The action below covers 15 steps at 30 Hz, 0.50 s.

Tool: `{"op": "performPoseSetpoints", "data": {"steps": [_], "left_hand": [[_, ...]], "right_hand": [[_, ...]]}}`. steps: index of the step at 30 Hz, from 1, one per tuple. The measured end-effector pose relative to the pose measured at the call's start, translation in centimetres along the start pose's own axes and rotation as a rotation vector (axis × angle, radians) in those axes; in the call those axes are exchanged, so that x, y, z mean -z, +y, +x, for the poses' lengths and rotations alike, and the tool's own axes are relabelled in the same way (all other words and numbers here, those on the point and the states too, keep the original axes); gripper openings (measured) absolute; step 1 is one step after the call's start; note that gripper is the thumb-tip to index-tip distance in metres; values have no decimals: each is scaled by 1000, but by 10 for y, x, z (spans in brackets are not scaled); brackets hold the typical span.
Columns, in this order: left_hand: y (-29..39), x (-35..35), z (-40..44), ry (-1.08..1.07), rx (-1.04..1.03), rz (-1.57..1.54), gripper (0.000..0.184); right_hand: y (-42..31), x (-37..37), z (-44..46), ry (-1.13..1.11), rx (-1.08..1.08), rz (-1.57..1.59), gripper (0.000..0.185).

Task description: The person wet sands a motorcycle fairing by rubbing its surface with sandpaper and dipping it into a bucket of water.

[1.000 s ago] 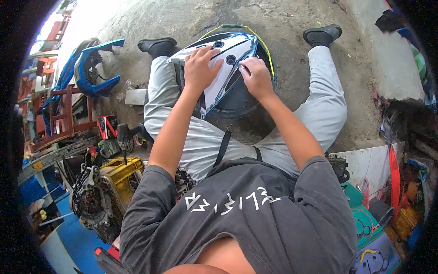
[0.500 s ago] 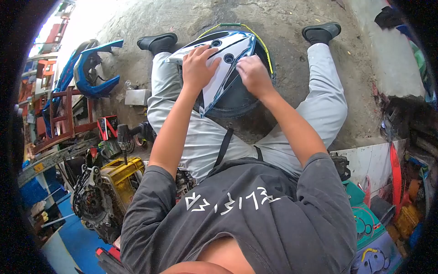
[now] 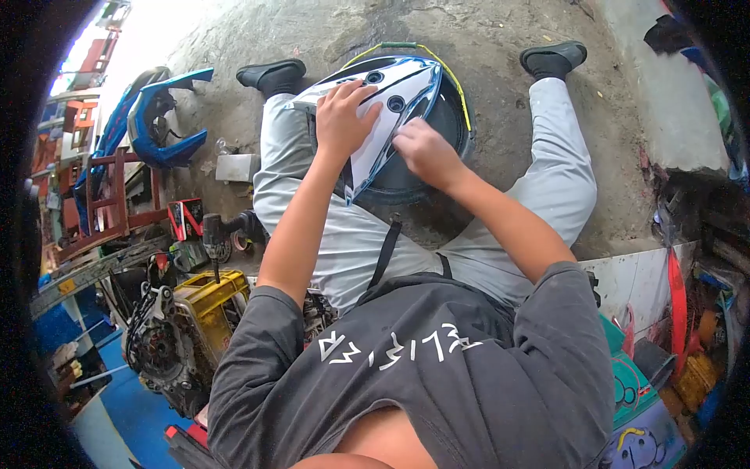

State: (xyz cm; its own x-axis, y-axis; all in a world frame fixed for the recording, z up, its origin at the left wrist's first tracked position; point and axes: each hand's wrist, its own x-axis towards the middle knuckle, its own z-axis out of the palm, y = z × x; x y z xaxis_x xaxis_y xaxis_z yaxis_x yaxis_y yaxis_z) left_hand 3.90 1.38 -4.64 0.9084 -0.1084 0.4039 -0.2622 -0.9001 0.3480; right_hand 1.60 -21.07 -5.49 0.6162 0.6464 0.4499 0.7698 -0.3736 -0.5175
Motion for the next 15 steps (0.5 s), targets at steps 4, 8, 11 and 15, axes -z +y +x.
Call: {"op": "performPoseSetpoints", "data": {"steps": [4,8,11,15], "left_hand": [[-1,-2,-1,9,0,9,36],[0,-2,0,23,-6,-13,36],[-1,-1,1,6,-15,-4,36],[0,3,1,-4,-21,22,37]], "right_hand": [[15,2,2,97,-68,5,5],[40,1,12,266,-166,-83,7],[20,-10,3,124,-134,-107,6],[-6,-8,2,105,-6,17,6]]}}
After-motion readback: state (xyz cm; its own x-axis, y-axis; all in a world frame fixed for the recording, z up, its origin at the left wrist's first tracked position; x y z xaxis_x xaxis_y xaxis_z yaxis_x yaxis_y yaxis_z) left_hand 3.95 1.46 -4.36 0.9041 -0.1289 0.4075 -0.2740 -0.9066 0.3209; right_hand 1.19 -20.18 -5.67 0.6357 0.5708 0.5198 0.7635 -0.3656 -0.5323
